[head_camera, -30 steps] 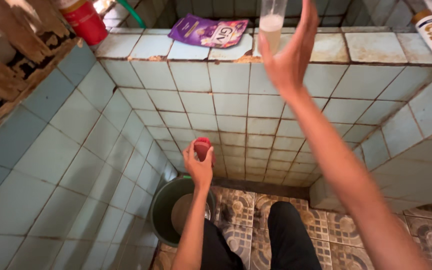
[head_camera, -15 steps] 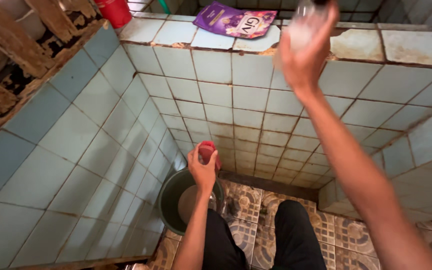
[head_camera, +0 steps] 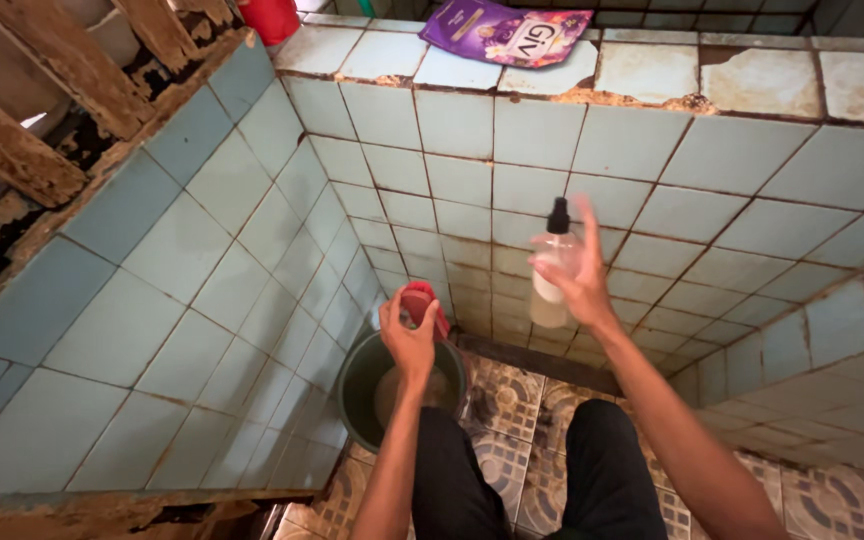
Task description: The person cleans the bathroom walls by spraying liquid onto the tiles from a bottle and scrubbing them with a brush.
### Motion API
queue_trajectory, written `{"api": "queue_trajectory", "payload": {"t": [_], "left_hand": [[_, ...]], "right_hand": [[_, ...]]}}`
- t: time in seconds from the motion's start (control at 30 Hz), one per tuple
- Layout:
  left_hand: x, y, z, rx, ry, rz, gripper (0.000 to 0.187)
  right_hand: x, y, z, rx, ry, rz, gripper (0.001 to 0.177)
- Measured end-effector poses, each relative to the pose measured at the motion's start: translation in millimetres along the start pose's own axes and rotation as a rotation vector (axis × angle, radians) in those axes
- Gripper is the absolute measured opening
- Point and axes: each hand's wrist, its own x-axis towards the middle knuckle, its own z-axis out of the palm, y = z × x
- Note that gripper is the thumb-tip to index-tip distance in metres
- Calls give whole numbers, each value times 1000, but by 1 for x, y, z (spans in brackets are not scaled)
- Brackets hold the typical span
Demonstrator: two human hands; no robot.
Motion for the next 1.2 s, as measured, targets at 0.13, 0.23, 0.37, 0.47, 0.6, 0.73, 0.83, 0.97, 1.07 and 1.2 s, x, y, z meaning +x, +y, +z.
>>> {"api": "queue_trajectory", "payload": {"t": [0.13, 0.23, 0.37, 0.47, 0.6, 0.73, 0.83, 0.97, 1.07, 1.2], "left_hand": [[-9, 8, 3, -40, -30, -22, 53], [-16, 14, 13, -4, -73, -58, 55], [-25, 24, 37, -47, -67, 92, 54], [-32, 41, 52, -69, -131, 26, 54], [-38, 73, 70, -103, -167, 55, 55], [-35, 106, 87, -133, -158, 98, 56], [-34, 130, 104, -352, -191, -67, 58], [-28, 151, 126, -235, -93, 59, 64], [-26, 162, 138, -382, -124, -4, 60], [-24, 172, 146, -362, -127, 40, 59]], "right_hand": [[-17, -3, -16, -273, 117, -266, 98], [-24, -3, -46, -570, 228, -152, 86], [-36, 7, -80, -834, 285, -446, 88], [-42, 20, -96, -863, 305, -348, 87], [-44, 29, -107, -872, 362, -237, 79], [-43, 30, -108, -864, 409, -375, 80], [-39, 29, -113, -853, 392, -346, 74], [-37, 27, -119, -841, 494, -406, 74], [-36, 25, -133, -850, 550, -416, 75], [-38, 18, -152, -775, 586, -364, 69]]}}
